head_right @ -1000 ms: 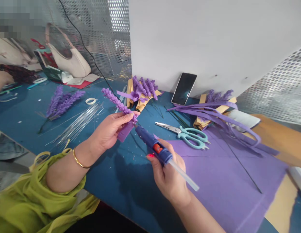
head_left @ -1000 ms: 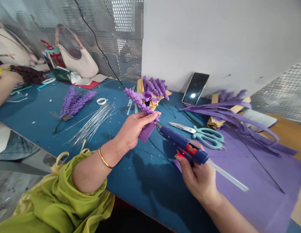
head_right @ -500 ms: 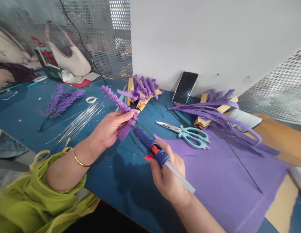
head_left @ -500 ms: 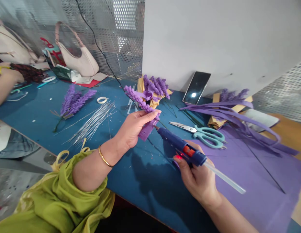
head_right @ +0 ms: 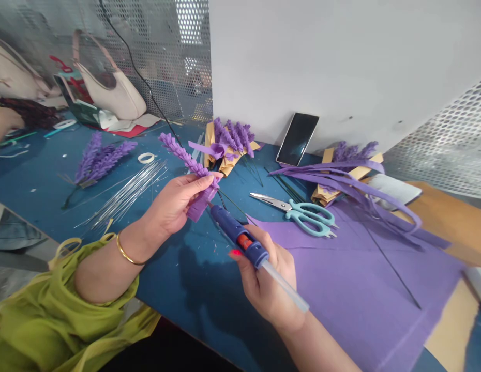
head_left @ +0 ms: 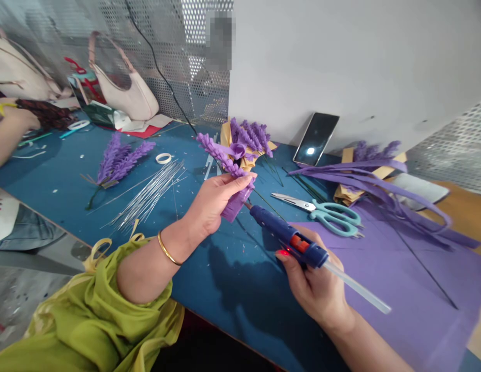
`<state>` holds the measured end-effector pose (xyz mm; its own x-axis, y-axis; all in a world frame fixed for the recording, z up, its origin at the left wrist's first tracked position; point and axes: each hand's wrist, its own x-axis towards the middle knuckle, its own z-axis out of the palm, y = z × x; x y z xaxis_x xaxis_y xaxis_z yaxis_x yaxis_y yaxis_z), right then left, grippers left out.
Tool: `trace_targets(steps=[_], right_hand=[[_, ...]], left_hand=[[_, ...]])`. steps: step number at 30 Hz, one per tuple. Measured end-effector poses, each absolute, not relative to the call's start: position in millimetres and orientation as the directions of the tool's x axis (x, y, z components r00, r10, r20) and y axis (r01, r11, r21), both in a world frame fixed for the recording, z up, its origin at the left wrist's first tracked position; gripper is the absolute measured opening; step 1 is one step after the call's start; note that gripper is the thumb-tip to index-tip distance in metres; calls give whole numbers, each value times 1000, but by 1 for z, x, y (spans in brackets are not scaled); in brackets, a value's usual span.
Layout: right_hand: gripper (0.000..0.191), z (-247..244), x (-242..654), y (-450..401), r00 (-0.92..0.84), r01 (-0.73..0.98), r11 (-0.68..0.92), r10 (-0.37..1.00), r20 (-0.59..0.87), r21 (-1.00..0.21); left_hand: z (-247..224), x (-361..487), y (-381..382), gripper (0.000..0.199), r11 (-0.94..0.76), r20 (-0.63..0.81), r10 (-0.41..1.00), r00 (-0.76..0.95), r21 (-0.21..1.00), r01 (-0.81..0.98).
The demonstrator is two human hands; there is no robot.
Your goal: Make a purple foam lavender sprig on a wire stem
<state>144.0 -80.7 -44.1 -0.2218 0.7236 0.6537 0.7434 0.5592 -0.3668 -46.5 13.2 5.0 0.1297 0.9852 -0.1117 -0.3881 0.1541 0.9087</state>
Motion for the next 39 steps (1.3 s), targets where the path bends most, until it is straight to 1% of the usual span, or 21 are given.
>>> trace_targets(steps=[6,15,22,29,39], right_hand=[[28,-43,144,-82,-236,749,570,706,667,-338],[29,-43,142,-81,-250,747,572,714,654,-339],[26,-42,142,-81,-269,740,582,715,645,-336],[26,-43,142,-82,-239,761,559,714,657,-330],[25,-42,142,-82,-253,741,578,712,655,-341]], left_hand=[[4,-47,14,21,145,-106,987,121,911,-385],[4,-47,15,22,130,-99,990,102,918,-375],[1,-47,16,23,127,-93,990,107,915,-383],[2,-47,16,22,141,-106,988,112,912,-386],[3,-47,16,27,132,-103,990,95,909,-394]])
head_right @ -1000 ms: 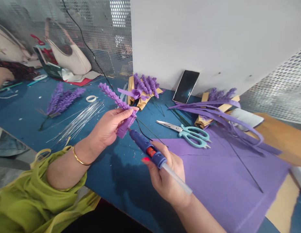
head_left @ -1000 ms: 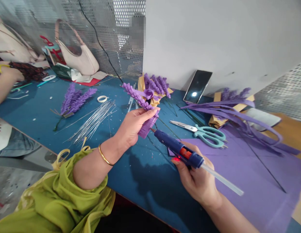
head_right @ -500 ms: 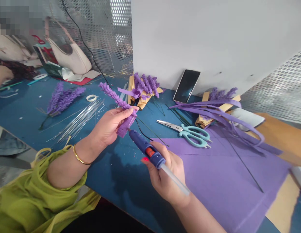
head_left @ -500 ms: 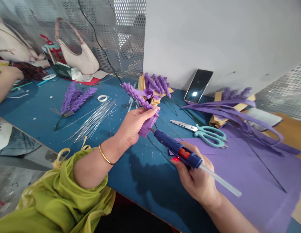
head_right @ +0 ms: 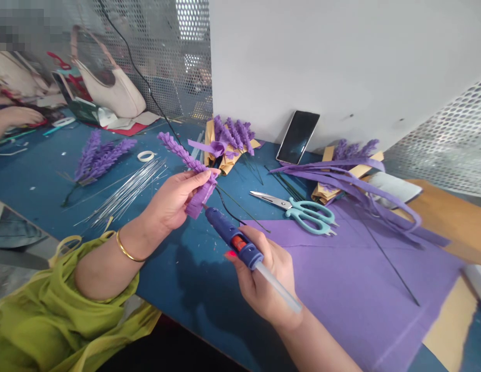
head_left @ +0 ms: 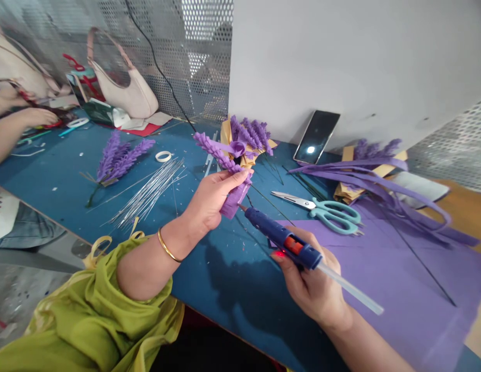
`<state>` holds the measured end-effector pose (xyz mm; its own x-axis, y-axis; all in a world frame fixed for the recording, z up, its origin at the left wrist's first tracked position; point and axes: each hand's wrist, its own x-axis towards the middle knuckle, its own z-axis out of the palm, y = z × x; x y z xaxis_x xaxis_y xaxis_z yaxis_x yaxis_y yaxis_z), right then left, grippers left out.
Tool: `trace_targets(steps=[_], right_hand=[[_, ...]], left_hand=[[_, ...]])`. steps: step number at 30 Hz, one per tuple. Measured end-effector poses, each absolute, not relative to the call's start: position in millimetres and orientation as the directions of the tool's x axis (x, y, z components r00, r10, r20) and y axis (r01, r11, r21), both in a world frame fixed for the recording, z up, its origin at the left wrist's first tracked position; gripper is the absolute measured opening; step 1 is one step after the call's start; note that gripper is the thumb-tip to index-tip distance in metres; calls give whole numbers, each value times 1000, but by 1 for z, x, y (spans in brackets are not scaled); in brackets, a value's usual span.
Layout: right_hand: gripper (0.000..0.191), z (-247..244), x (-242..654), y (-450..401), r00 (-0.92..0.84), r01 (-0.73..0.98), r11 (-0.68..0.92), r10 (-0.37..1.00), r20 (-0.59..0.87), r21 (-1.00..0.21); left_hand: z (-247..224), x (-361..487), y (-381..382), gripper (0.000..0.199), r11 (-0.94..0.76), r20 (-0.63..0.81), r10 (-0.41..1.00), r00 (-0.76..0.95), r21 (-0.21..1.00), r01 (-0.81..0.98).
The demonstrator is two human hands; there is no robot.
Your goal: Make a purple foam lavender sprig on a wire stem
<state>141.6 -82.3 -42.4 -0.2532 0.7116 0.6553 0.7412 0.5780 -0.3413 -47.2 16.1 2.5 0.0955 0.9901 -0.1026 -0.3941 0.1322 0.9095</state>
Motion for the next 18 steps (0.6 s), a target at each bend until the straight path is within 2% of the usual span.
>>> trace_targets(steps=[6,12,15,18], right_hand=[[25,-42,141,-81,-273,736,584,719,639,-342],[24,-41,141,-80,-297,728,600,712,636,-332],[25,-45,145,-82,-235,674,575,761,604,-463],[22,-48,146,-81,9,473,473,841,541,-743]], left_hand=[[3,-47,16,23,141,-117,989,87,916,-376],[7,-50,18,17,114,-120,993,8,916,-385],[7,-54,23,16,79,-113,992,-57,904,-419],[3,-58,29,16,41,-115,985,-128,880,-473]])
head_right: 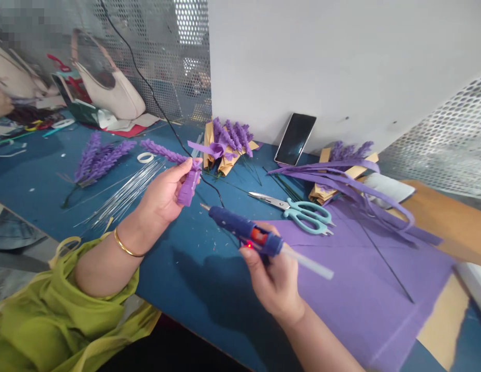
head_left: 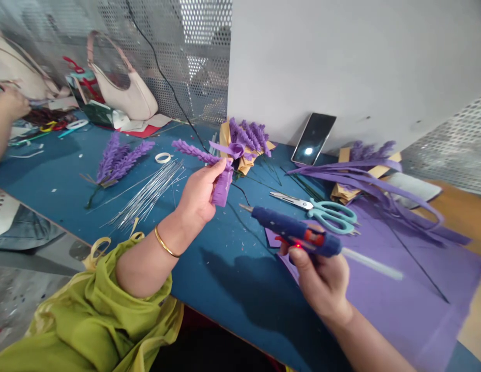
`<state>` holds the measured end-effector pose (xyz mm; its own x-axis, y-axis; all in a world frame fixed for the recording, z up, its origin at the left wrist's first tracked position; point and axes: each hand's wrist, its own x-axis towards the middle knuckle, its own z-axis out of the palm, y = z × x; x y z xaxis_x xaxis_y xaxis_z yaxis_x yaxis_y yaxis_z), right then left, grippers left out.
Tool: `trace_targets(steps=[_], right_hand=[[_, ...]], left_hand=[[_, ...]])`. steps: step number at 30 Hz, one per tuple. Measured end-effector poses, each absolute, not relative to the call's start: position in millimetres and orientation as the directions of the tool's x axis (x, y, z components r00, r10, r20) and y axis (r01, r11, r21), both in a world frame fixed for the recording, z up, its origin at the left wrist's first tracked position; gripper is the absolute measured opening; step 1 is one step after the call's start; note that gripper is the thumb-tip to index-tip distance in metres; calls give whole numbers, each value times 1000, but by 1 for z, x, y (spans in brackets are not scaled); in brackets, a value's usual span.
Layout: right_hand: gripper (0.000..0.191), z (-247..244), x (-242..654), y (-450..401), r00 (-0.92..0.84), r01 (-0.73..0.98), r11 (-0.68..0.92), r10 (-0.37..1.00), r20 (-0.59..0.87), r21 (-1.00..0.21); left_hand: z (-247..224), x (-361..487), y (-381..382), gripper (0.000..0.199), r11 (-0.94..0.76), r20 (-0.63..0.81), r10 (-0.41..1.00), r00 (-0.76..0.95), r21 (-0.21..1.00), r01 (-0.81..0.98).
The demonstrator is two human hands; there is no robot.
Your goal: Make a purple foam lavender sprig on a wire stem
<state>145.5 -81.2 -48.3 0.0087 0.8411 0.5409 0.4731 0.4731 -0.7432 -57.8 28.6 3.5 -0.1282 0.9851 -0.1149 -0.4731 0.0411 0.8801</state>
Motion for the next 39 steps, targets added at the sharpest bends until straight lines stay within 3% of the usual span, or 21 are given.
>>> trace_targets(steps=[3,6,10,13,18,22,26,30,32,35,39], right_hand=[[25,-46,143,-75,357,95,335,868,346,-937],[29,-43,142,-63,531,-185,197,845,71,-963],[37,-47,146,-48,513,-386,-24,825,-237,-922],[45,-54,149,-43,399,-405,-149,859,-322,-902],[49,-59,151,-42,284,-217,-211,920,-268,-953],[39,-56,158,-39,250,-41,-242,937,-245,-969],[25,-48,178,-36,232,207,-259,950,-210,-943],[38,-32,196,-40,260,379,-216,958,-120,-900],[33,-24,197,-43,239,378,-98,971,-5,-920],[38,-17,191,-49,109,213,108,985,134,-971],[39,-19,179,-53,-116,26,107,988,103,-994]], left_hand=[[0,-62,34,21,-22,-95,973,-210,867,-497],[-2,-66,38,22,-103,-50,958,-282,859,-502],[-1,-70,39,21,-213,32,932,-362,856,-471],[3,-72,37,19,-245,62,919,-390,863,-441],[9,-69,32,22,-189,36,953,-301,848,-495],[13,-61,24,18,-79,-13,984,-175,858,-508],[15,-50,12,18,114,-99,993,57,898,-425],[11,-36,0,23,243,-143,950,277,897,-369],[7,-27,-7,22,288,-161,918,363,900,-328],[1,-13,-17,22,339,-180,848,499,908,-248],[-6,-3,-27,21,375,-190,738,647,913,-159]])
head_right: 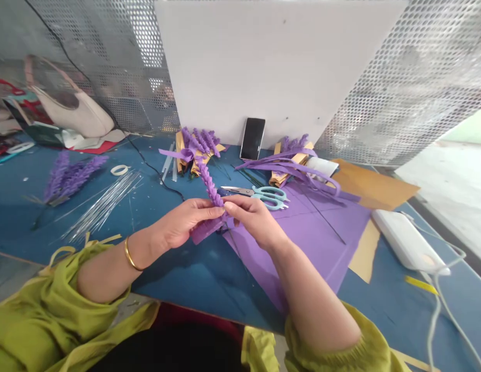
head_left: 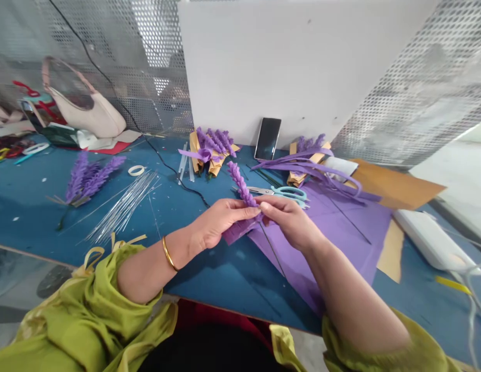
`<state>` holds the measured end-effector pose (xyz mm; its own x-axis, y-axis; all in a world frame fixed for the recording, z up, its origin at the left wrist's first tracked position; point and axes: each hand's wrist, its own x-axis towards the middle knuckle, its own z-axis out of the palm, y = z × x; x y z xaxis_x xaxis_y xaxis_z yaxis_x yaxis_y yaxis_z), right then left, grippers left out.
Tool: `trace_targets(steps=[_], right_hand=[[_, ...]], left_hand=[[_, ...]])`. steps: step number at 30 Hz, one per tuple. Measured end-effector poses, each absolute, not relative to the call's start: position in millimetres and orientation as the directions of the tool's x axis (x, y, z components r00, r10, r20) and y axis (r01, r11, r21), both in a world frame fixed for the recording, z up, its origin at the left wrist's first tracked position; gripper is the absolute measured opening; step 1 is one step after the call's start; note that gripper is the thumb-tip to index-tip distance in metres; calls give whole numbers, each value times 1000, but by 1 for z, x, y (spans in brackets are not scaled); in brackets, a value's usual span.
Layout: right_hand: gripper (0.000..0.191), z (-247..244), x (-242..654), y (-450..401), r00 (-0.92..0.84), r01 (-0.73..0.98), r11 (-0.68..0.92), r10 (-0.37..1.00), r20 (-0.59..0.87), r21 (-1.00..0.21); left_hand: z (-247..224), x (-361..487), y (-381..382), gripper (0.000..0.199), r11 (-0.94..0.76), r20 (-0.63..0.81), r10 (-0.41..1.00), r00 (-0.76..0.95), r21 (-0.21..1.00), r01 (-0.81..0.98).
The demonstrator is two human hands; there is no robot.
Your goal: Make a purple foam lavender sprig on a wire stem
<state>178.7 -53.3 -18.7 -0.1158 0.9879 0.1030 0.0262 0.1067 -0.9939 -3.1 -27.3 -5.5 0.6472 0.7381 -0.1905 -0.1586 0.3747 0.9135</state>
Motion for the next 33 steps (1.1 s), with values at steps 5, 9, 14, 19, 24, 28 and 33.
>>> trace_targets(steps=[5,9,14,19,24,28,33], right_hand=[[24,-25,175,-55,-191,-147,10,981,38,-989],[19,-23,175,-56,-208,-233,-23,978,27,-972],[22,-18,175,-56,-234,-284,-79,972,-11,-955],[33,-21,178,-54,-269,-313,-140,962,-53,-939],[36,-28,180,-54,-330,-338,-169,942,-52,-926],[26,-28,178,-55,-326,-352,-129,945,-7,-927],[27,-26,172,-56,-314,-324,-95,949,12,-941]], left_hand=[[-9,-4,-29,17,357,-215,740,637,929,-101],[-9,-5,-28,21,399,-271,742,614,913,-80],[-5,-13,-27,37,300,-262,707,657,952,57],[0,-18,-25,52,332,-296,684,667,940,76],[2,-18,-24,36,383,-355,627,693,916,122],[3,-18,-24,24,336,-353,636,687,927,166],[1,-19,-25,20,280,-322,647,692,943,178]])
